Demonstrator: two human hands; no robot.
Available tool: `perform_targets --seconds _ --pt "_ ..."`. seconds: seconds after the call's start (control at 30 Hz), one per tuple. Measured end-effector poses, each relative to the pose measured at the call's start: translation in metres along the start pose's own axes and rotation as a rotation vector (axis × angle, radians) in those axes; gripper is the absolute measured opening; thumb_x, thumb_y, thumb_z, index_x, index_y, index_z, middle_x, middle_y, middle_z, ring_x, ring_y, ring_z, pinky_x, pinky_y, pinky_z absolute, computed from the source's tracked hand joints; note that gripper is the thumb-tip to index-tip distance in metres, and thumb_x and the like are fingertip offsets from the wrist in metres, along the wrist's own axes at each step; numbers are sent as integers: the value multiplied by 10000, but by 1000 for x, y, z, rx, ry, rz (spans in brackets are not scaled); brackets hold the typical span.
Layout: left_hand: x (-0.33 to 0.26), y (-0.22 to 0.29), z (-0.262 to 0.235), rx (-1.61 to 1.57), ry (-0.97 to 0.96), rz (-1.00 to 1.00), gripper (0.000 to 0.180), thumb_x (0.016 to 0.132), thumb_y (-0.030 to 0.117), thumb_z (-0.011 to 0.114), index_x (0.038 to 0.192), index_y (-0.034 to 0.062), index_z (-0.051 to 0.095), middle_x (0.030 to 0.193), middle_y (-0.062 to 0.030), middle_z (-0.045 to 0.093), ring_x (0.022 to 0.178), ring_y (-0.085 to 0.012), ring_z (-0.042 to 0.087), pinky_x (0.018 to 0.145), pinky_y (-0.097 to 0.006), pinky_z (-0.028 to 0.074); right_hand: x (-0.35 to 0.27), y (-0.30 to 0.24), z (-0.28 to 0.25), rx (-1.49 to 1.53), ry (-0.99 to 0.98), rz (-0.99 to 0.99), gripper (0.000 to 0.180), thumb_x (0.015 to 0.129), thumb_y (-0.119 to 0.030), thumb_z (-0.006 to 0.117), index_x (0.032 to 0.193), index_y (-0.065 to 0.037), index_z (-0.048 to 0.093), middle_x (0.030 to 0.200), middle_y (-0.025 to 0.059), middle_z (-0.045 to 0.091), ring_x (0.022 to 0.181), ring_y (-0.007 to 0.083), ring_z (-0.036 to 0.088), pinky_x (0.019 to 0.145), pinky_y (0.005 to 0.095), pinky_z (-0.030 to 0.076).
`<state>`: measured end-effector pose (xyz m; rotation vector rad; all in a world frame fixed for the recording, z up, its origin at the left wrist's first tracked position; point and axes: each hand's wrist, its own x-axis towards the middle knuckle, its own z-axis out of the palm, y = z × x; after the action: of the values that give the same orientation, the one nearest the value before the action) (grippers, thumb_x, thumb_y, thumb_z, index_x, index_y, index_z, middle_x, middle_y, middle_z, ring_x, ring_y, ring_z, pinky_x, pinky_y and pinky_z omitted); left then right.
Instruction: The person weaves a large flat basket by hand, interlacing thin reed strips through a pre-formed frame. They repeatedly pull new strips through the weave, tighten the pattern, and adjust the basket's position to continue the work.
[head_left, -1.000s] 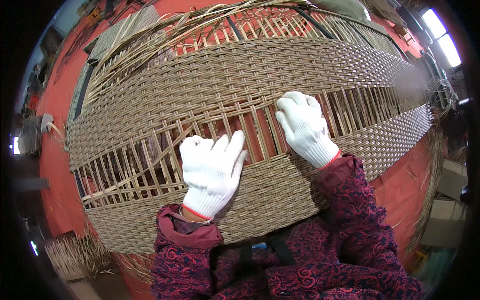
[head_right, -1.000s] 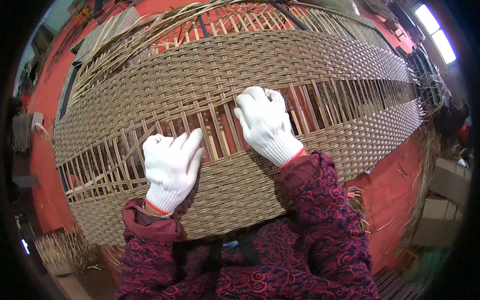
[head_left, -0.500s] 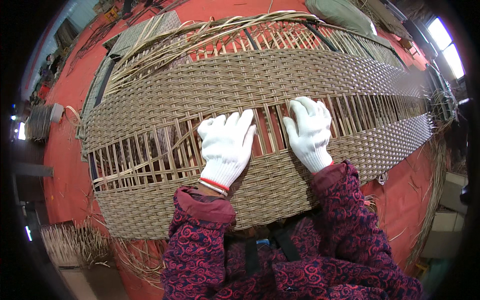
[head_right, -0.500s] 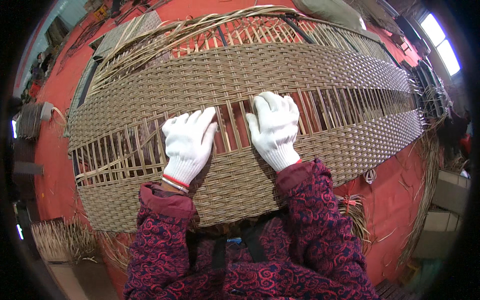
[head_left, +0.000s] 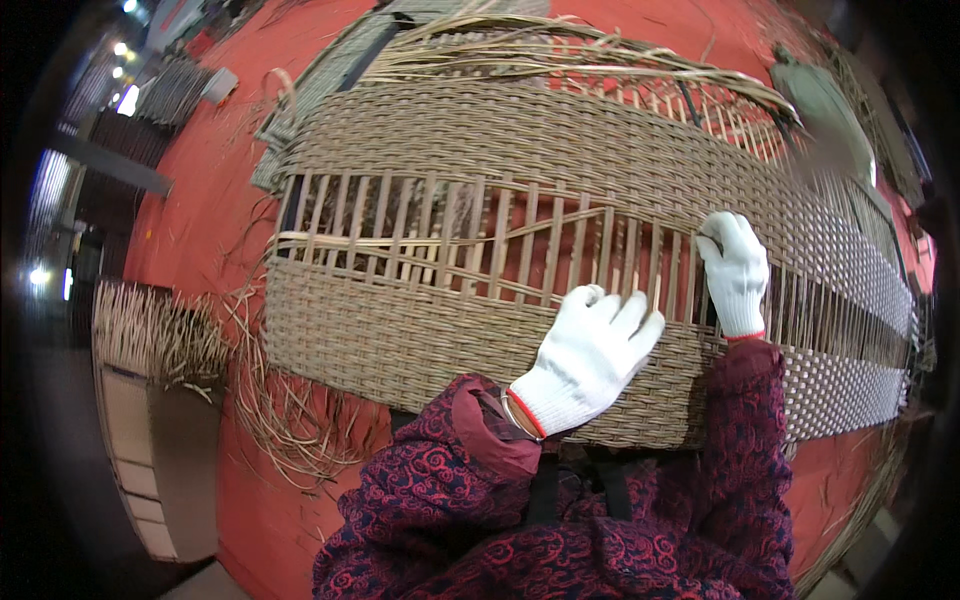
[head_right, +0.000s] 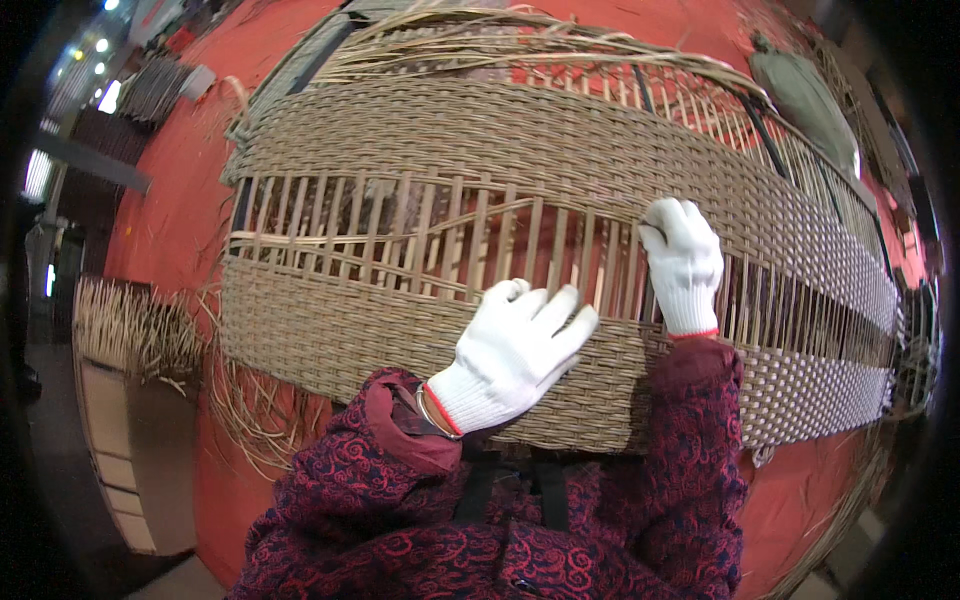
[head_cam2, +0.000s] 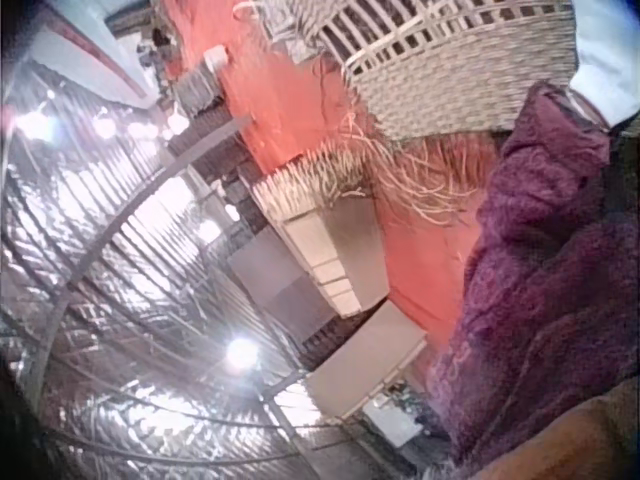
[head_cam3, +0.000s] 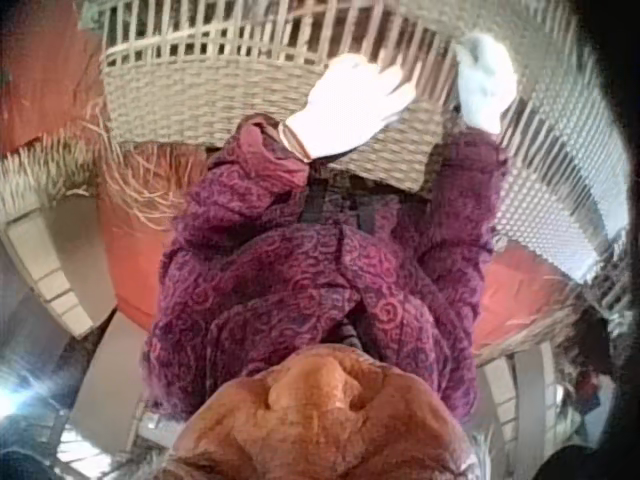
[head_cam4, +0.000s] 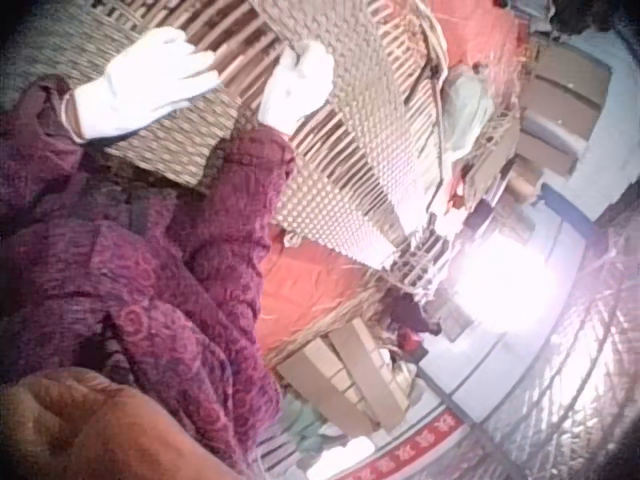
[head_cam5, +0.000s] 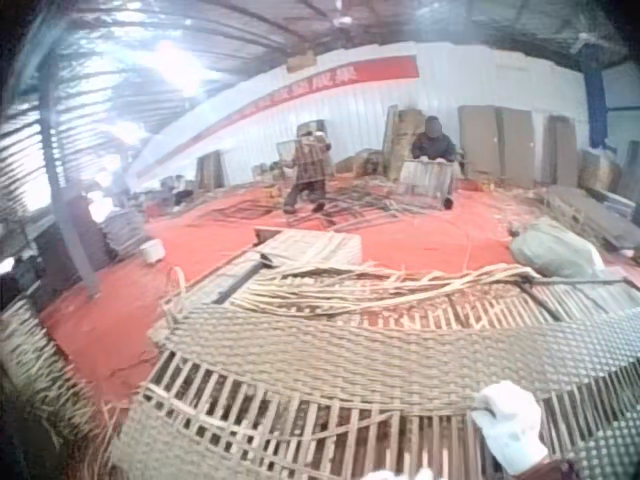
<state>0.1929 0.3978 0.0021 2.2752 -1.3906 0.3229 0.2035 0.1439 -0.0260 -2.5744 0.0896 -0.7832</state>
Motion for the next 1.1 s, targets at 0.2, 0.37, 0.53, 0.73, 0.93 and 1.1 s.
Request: perform_targets --seconds 0.2,0.37,0.53,0.73,0.93,1.1 --pt "-58 -50 -55 -149 227 -143 369 709 22 784 1058 -9 668 1034 -178 676 926 -339 691 779 -403 570 -15 -74 2 82 174 -258 314 777 46 693 1072 -59 704 1102 136 697 996 333 664 871 414 537" --pt "-114 -97 -106 346 155 -264 483 749 144 800 1196 34 654 1174 -105 660 1123 -338 629 923 -475 511 -32 -178 46 128 -340 -441 510 695 -230 864 1152 -123 664 1140 56 655 1062 290 609 942 437 443" --pt "-124 -121 -107 261 41 -245 485 778 235 797 1212 60 671 1224 -96 661 1147 -316 609 989 -464 478 -21 -216 73 -25 -317 -319 524 752 -346 839 1184 -103 669 1025 84 633 986 326 600 892 457 448" --pt "-120 -127 -103 196 123 -250 544 765 312 820 1237 94 660 1204 -78 661 1177 -303 579 1024 -485 445 -32 -223 72 -42 -337 -322 361 791 -300 816 1059 -106 672 943 76 594 911 313 554 839 442 428" --pt "-118 -128 -101 243 31 -313 505 745 335 829 1174 105 695 1051 -54 668 1004 -287 616 954 -452 473 -42 -220 78 27 -229 -253 483 747 -275 858 1160 -121 661 1060 72 605 1004 313 570 919 452 439" --pt "-128 -120 -104 212 264 -203 370 767 272 814 1049 89 659 981 -56 635 857 -263 626 842 -438 487 -38 -222 75 48 -161 -363 663 691 -240 877 1290 -119 620 1248 64 601 1160 305 546 1018 481 412"
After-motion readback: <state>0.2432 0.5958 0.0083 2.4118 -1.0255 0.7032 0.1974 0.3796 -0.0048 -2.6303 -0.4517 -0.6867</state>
